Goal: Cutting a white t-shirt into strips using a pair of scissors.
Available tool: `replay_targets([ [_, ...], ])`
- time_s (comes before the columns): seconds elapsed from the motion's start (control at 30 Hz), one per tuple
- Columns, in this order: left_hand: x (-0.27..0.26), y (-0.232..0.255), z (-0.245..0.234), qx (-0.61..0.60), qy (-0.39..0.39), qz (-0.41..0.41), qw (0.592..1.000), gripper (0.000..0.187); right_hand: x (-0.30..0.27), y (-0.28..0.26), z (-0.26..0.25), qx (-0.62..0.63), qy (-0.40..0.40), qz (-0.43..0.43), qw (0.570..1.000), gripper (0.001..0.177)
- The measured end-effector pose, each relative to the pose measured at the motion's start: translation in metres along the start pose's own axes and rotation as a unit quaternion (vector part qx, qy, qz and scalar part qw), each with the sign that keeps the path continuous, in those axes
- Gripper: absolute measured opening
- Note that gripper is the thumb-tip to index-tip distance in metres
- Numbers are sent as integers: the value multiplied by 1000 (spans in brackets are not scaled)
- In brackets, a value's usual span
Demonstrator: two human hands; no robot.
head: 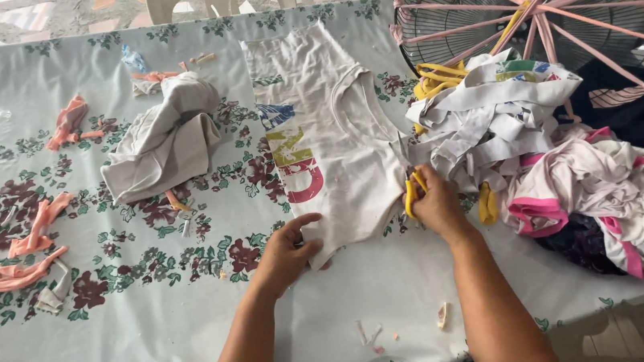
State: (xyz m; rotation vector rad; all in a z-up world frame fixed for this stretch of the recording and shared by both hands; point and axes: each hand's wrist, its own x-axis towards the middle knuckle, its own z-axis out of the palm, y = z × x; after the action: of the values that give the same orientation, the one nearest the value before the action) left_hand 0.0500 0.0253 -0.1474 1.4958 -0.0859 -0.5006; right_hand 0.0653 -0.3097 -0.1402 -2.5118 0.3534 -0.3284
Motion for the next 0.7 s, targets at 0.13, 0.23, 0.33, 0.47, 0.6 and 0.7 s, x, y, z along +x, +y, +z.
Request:
replay_targets([
  [0.13,-4,6,2,-3,-1,1,1000,58,-4,-15,-46,105,-36,0,994,30],
  [0.23,-3,6,5,-19,1,-9,1000,58,-7,-9,-66,147,-26,-14,989,24],
  [0.33,1,-1,3,-25,1,-13,1000,60,-8,-13,-66,108,-5,20,994,28],
  [0.47,1,0,5,-46,-19,-12,999,59,-9,-18,-49,40,-78,20,996,59],
  [0.6,11,-20,8,-148,-42,-26,988,55,-8,-26,-42,-9,-102,9,995,66],
  [0.7,13,-20,5,-205,-29,-17,978,60,-8,-23,-54,8,-124,35,992,44],
])
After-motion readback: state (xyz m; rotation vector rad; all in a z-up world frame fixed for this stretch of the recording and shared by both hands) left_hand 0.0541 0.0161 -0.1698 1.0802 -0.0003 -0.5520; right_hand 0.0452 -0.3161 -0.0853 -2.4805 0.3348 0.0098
